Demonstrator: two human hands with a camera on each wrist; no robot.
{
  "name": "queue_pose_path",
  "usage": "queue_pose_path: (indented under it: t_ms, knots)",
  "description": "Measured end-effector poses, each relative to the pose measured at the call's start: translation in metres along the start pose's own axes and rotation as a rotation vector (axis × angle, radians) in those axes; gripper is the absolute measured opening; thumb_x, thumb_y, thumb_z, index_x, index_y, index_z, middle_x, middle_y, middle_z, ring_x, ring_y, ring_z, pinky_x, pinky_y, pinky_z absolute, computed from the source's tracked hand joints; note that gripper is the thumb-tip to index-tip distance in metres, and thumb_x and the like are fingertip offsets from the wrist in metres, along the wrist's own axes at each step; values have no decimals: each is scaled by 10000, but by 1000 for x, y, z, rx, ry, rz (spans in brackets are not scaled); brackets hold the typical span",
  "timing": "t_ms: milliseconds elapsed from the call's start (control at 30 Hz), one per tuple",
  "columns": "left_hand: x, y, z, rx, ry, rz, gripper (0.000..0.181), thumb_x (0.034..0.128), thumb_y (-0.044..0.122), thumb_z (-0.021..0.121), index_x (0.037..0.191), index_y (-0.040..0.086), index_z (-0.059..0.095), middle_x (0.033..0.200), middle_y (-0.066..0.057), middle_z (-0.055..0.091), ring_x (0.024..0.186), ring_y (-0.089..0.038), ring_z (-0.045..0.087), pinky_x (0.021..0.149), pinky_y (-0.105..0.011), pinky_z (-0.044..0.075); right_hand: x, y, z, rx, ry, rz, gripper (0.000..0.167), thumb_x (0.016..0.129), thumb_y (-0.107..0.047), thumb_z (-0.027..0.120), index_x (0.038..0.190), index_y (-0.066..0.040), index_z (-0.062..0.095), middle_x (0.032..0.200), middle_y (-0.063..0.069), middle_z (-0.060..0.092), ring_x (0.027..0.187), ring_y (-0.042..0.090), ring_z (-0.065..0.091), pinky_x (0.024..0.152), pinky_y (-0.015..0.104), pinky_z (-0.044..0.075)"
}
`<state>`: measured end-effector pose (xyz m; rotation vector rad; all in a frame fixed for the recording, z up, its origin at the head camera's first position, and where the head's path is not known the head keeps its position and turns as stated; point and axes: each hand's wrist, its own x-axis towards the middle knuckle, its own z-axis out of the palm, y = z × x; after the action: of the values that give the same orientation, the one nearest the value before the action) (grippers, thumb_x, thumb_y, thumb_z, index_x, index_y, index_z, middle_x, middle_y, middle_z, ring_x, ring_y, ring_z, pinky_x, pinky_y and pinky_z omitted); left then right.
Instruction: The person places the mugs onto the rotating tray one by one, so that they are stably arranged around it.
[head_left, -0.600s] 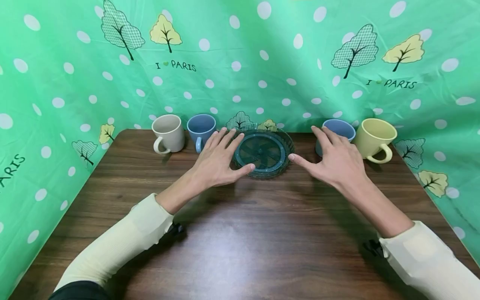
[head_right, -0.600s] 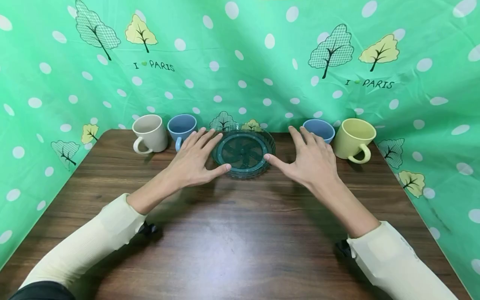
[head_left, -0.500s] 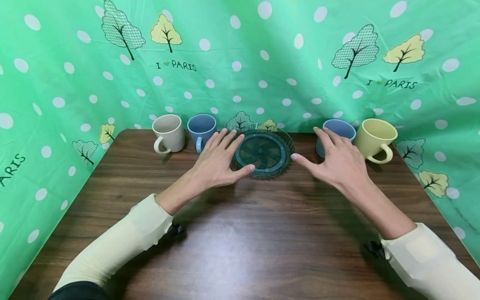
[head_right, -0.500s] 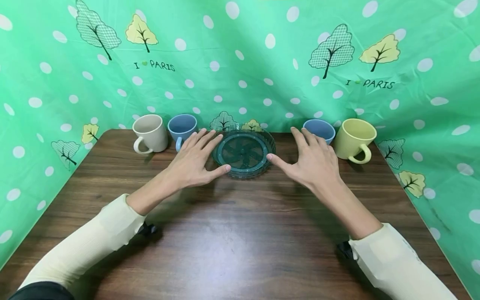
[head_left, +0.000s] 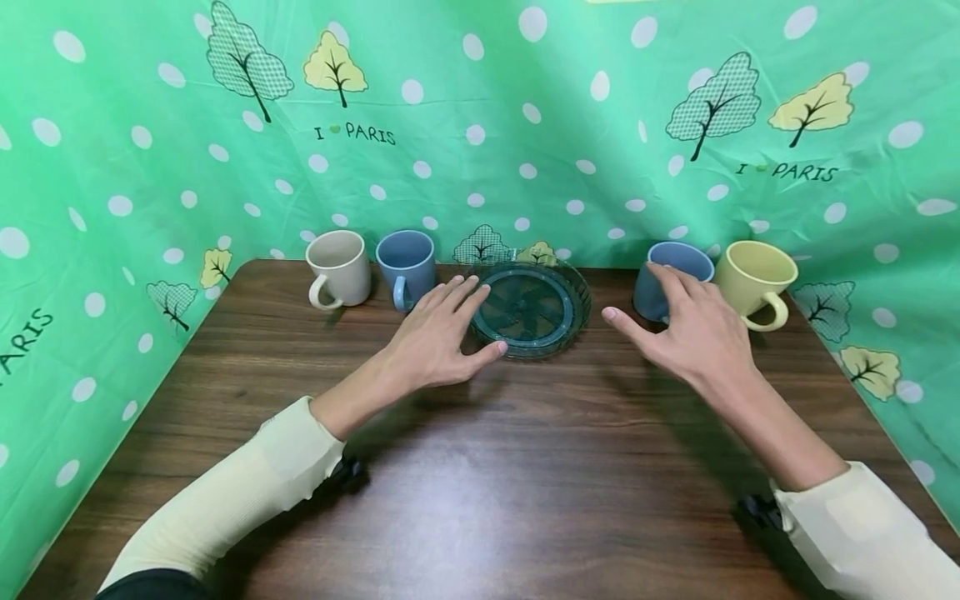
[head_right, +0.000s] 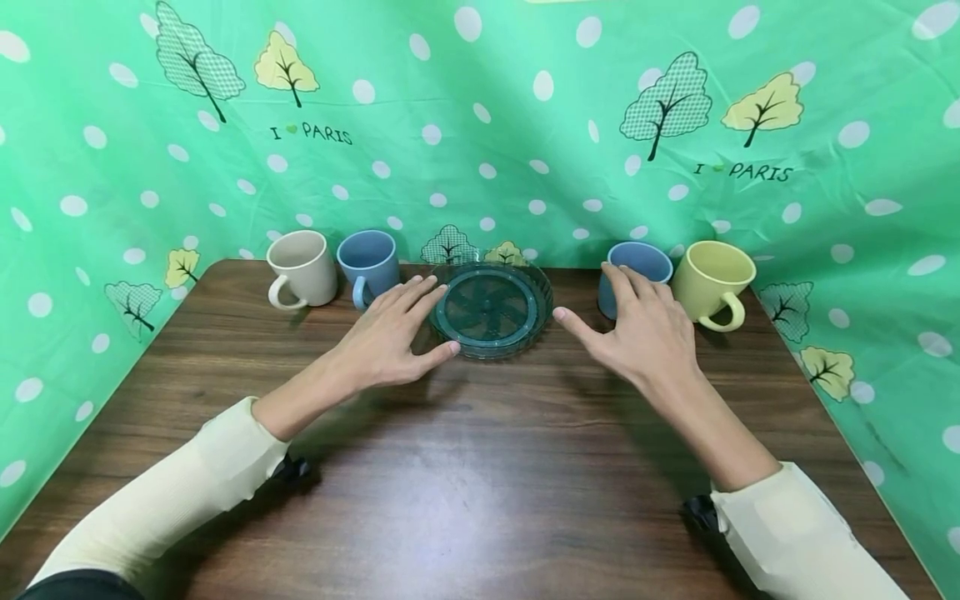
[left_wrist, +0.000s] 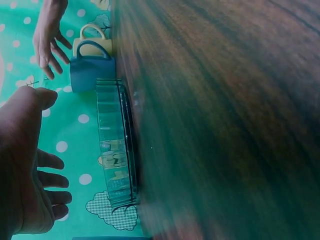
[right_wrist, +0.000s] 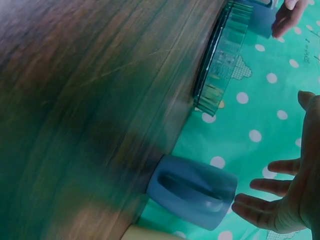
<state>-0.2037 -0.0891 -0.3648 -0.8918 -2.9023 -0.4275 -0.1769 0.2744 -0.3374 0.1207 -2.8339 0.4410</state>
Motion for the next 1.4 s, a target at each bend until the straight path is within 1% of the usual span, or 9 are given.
queue_pose_path:
  t_ms: [133, 300, 433, 667, 967, 1067, 1233, 1333, 1400]
  knots:
    - [-1, 1, 1, 11, -6, 10, 911, 1084, 684, 588, 1748, 86, 409, 1842, -179, 356, 1730, -399, 329, 1420, -590, 297, -1, 5, -1, 12, 5, 14, 1018, 979, -834, 642, 1728, -172, 448, 1714, 271, 500, 1523, 587, 462, 1103, 841, 438]
    - [-2, 1, 5, 13, 3, 27, 878, 1088, 656, 595, 1723, 67, 449, 1803, -196, 425, 1701, -403, 388, 1400, -583, 341, -3, 12, -2, 11, -1, 39, 1025, 988, -834, 628, 1726, -146, 444, 1717, 269, 496, 1523, 569, 466, 1067, 839, 454]
    - [-4, 0, 7, 8, 0, 41, 856, 1093, 631, 598, 1708, 51, 467, 1788, -203, 447, 1687, -409, 412, 1396, -579, 352, -4, 17, -2, 13, -3, 48, 1028, 996, -828, 622, 1725, -127, 439, 1710, 281, 496, 1511, 568, 472, 1042, 836, 464]
    - [-7, -2, 10, -9, -39, 56, 817, 1123, 579, 552, 1698, 5, 465, 1796, -214, 432, 1702, -400, 389, 1416, -557, 321, -6, 24, -2, 35, 7, 55, 1001, 1012, -796, 628, 1713, -107, 440, 1704, 303, 484, 1532, 567, 460, 1012, 853, 461]
    - [-11, -6, 14, -53, -40, 67, 759, 1159, 519, 491, 1702, -10, 450, 1797, -238, 418, 1705, -422, 376, 1420, -566, 307, -8, 33, 0, 78, -4, 102, 999, 1025, -783, 621, 1725, -100, 418, 1724, 312, 442, 1509, 582, 474, 996, 863, 458]
    - [-12, -6, 14, -57, -53, 71, 762, 1167, 522, 481, 1715, -5, 429, 1808, -232, 401, 1714, -414, 360, 1429, -554, 291, -8, 35, 1, 100, -5, 118, 1010, 1030, -773, 623, 1732, -80, 402, 1725, 328, 431, 1498, 594, 480, 1004, 863, 458]
    - [-14, -8, 16, -59, -81, 75, 767, 1184, 536, 437, 1734, 3, 391, 1832, -209, 361, 1733, -387, 326, 1441, -539, 263, -11, 39, 3, 144, 10, 148, 1036, 1033, -751, 643, 1739, -42, 373, 1662, 369, 460, 1407, 557, 518, 987, 816, 467]
    - [-15, -10, 17, -66, -88, 78, 752, 1197, 533, 399, 1742, 16, 379, 1839, -200, 352, 1741, -378, 309, 1446, -537, 251, -12, 42, 4, 178, 21, 172, 1073, 1033, -737, 661, 1762, -33, 310, 1598, 385, 481, 1336, 532, 530, 985, 789, 463]
    - [-15, -11, 18, -71, -91, 85, 732, 1208, 519, 376, 1748, 26, 369, 1840, -198, 350, 1745, -378, 301, 1449, -537, 242, -12, 45, 4, 205, 28, 182, 1091, 1034, -719, 679, 1772, -27, 269, 1578, 393, 488, 1337, 538, 542, 1009, 782, 463]
